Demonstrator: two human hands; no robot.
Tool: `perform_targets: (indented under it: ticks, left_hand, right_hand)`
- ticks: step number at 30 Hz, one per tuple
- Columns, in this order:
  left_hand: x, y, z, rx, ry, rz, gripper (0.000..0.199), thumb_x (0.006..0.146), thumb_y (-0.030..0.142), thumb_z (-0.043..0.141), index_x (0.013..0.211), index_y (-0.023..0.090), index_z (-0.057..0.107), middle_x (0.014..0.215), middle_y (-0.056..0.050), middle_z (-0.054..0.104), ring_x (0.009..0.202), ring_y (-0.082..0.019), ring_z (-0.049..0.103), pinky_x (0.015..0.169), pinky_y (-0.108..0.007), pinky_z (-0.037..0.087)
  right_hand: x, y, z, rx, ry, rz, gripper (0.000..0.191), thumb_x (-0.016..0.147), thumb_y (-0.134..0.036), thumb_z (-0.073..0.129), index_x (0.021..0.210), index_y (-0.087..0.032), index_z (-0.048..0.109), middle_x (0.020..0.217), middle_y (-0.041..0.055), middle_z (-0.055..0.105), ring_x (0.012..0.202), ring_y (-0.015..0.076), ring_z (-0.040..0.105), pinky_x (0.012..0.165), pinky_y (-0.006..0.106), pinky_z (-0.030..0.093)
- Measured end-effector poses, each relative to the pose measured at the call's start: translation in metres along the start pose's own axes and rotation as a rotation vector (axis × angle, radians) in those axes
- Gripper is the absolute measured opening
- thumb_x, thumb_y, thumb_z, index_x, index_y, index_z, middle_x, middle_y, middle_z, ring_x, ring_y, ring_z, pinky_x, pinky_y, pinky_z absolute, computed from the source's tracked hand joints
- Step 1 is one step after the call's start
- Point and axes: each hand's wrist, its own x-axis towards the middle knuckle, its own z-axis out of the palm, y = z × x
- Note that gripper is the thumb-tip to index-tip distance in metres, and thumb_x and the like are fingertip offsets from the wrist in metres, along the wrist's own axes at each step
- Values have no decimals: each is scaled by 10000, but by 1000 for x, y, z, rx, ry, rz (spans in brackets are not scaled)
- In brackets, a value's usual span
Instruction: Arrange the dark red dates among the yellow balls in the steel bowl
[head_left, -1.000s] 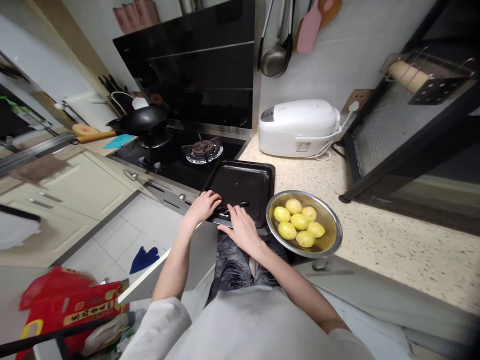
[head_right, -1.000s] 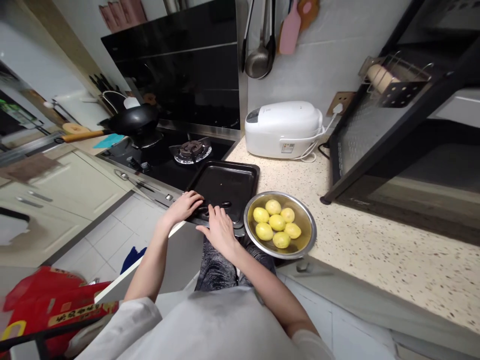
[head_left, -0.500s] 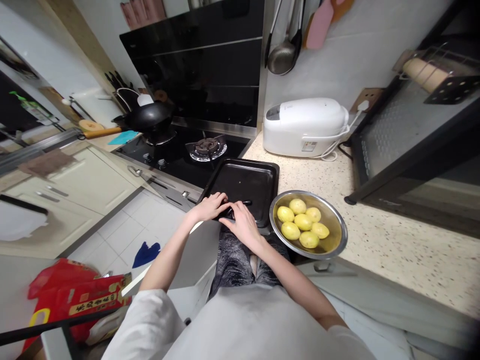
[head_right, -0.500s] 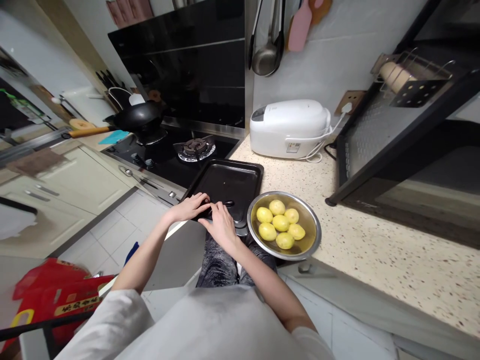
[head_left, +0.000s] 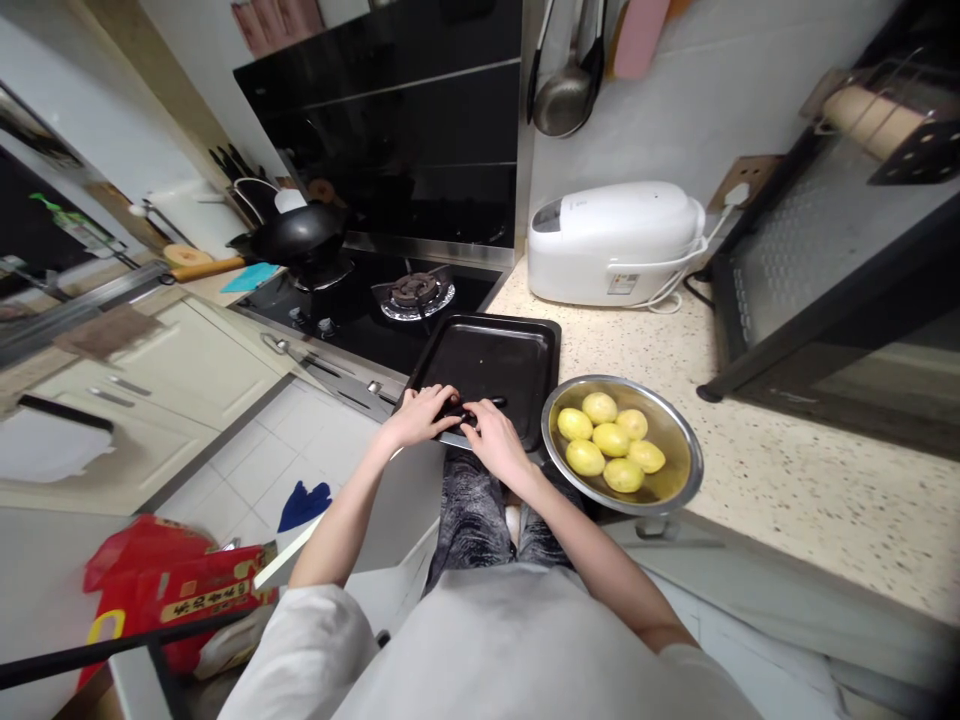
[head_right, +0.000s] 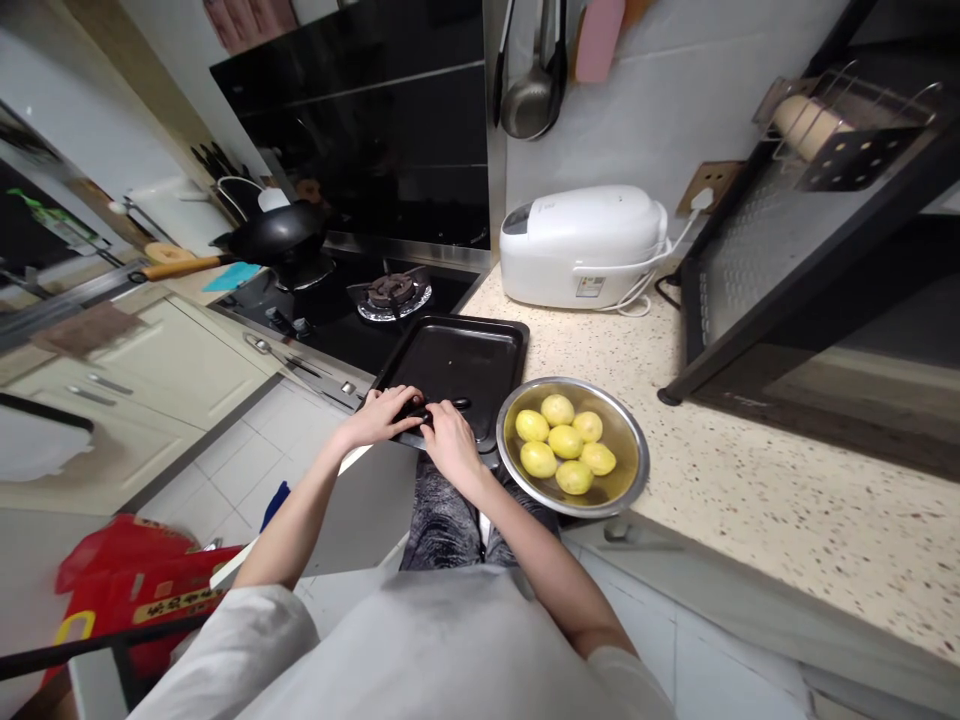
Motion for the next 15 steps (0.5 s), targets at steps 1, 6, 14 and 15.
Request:
perform_targets:
  ticks: [1,6,14,15]
  left_hand:
    - [0,-2,1,-24,8,25,302,1028,480,501,1219,249,531,1274,-81,659,1231,-299,597,1039,-476,380]
    - [-1,-8,6,-51,67,56,312,1036,497,500,1204,238,548,1255,-76,691,1167,-280,628,1030,-453,374]
    - [0,-13,10,-102,114,157,254,1036,439,527,1188,237,552,1206,-81,687,1116,-266,647,961,-393,475]
    - [0,-14,11,-127,128,175,244,1036,426,531,1190,238,548,1187,-76,683,1095,-254,654,952,-376,486]
  right_hand:
    - [2,1,0,-2,-1,12,255,953,-146,646,1204,-166,680,1141,100,673,932,196,678,894,326,531]
    - [9,0,0,-9,-5,62,208,903,-148,719,1105,-181,680,1033,60,694,834,174,660,809,301,501]
    - [14,-4,-5,-18,-24,123,244,840,-147,789,1039,-203,660,855,1,712,798,177,669,706,270,417]
    - [14,-5,-6,-19,-26,127,235,840,-141,785,1029,-204,660,847,-1,714,793,176,671,698,268,410]
